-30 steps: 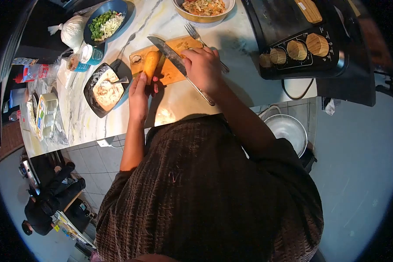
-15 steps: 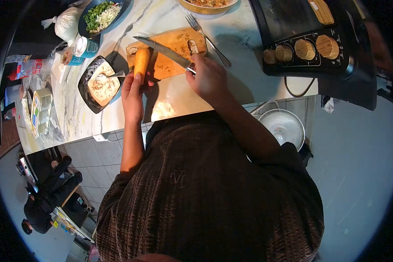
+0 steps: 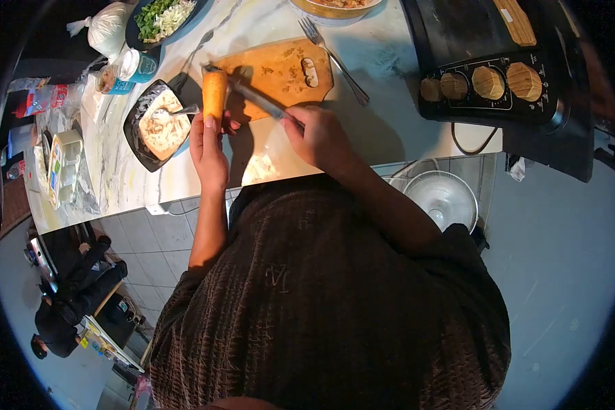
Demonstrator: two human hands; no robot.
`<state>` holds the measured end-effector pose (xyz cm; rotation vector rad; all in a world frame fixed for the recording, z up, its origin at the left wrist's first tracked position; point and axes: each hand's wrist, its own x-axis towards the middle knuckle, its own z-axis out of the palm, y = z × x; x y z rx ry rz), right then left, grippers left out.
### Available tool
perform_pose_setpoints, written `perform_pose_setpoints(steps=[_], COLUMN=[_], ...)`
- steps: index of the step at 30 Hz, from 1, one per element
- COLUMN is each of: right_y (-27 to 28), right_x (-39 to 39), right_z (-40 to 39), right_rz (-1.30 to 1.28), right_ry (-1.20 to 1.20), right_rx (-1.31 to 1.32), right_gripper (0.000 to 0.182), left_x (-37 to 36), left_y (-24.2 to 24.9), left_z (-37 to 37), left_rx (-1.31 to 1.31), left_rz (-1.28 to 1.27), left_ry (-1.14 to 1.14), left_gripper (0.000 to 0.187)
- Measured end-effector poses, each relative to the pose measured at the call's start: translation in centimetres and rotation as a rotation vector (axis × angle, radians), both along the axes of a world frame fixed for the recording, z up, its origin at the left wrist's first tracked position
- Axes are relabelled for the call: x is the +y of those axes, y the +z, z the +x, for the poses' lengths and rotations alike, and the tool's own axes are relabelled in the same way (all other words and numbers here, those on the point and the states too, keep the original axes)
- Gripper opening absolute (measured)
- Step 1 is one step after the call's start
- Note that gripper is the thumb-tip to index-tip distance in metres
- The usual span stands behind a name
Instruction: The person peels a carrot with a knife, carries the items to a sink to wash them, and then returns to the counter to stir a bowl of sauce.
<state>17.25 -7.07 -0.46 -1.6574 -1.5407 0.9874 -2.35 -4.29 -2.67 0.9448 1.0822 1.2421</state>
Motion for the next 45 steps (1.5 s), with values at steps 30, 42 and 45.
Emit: perform_pose_setpoints(steps=[30,42,45], right_y=[0.9,-0.2,0.4], right_x=[0.1,-0.5,-0.6], right_z=[2.4,1.3,1.5], right_rz=[0.044,0.142,0.119], right_ry=[-0.178,-0.111,-0.139], right_rx=[-0.086,-0.155,-0.039], right_gripper=[0.02,0.016,0.017], left_x=[1.2,1.4,1.2], left_y=[-0.4,-0.2,0.2], left_z=[1.2,1.3,1.3], left_rx=[-0.031,0.094,0.064], left_rz=[-0.007,0.041,0.014], left_ry=[-0.006,-0.044,-0.052], left_gripper=[0.034,0.035,0.034])
